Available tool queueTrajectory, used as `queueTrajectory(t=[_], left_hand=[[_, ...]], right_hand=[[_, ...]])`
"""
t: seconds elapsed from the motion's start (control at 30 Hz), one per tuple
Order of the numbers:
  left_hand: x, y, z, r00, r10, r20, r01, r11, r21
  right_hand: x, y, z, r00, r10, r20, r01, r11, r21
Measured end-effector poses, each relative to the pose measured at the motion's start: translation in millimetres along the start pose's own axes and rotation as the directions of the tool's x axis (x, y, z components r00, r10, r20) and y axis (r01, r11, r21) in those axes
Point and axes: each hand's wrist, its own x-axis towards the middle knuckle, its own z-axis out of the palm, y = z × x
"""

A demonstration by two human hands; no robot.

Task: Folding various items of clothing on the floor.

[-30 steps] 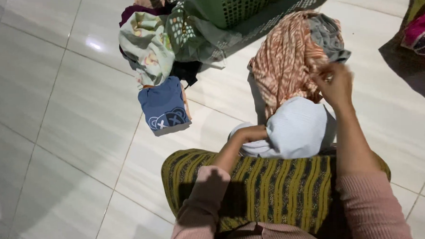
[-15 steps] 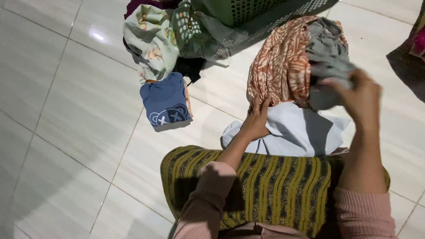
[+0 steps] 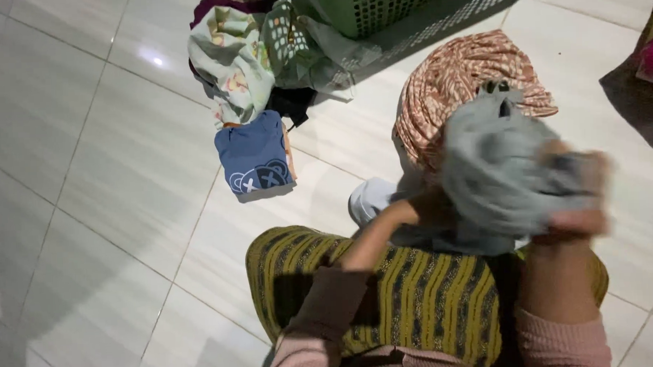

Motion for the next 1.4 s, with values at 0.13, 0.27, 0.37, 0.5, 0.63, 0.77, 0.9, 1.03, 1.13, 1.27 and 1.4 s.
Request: queueTrajectory(t=[0.13, 0.27, 0.37, 0.5, 0.63, 0.77, 0.9, 1.03, 1.13, 1.27, 1.4], left_hand=[[-17, -10, -42, 0.986, -0.145, -0.081, 0.08, 0.841, -0.535], [-26, -13, -86, 0.956, -0.292, -0.033, 0.135, 0.535, -0.834], [-21, -24, -86, 0.93, -0.365, 0.038, 0.151, 0.285, -0.947], [-2, -56, -73, 0.926, -0.299, -0.229, 0.109, 0.793, -0.599], [-28, -28, -74, 0.918, -0.311, -0.245, 0.121, 0.811, -0.573], [-61, 20, -77, 0.955, -0.286, -0.077, 0.233, 0.886, -0.4], [-124, 98, -97, 0.978, -0.141, -0.154, 0.127, 0.987, -0.097], [-187, 147, -133, 0.928, 0.117, -0.353, -0.317, 0.747, -0.584], [-229, 149, -163, 0.802, 0.188, -0.567, -0.552, 0.593, -0.585], [-249, 150, -181, 0.641, 0.245, -0.727, -0.681, 0.619, -0.391], [-218, 97, -168, 0.622, 0.106, -0.776, -0.736, 0.418, -0.533]], right_hand=[[39, -32, 63, 0.922, 0.329, 0.203, -0.348, 0.935, 0.065], [58, 36, 63, 0.942, 0.306, -0.14, -0.328, 0.737, -0.59], [41, 113, 48, 0.957, 0.178, -0.227, -0.278, 0.354, -0.893], [48, 53, 87, 0.846, 0.525, -0.091, -0.321, 0.366, -0.874], [26, 29, 126, 0.731, 0.66, 0.17, -0.09, 0.341, -0.936], [46, -8, 106, 0.669, 0.726, 0.158, -0.168, 0.355, -0.92], [61, -45, 46, 0.661, 0.746, -0.082, -0.623, 0.484, -0.615], [54, -35, 30, 0.852, 0.512, -0.107, -0.496, 0.856, 0.147], [58, 1, 38, 0.813, 0.528, -0.246, -0.534, 0.844, 0.048], [65, 19, 65, 0.805, 0.58, -0.127, -0.55, 0.647, -0.528], [74, 4, 117, 0.855, 0.518, 0.018, -0.389, 0.664, -0.638]])
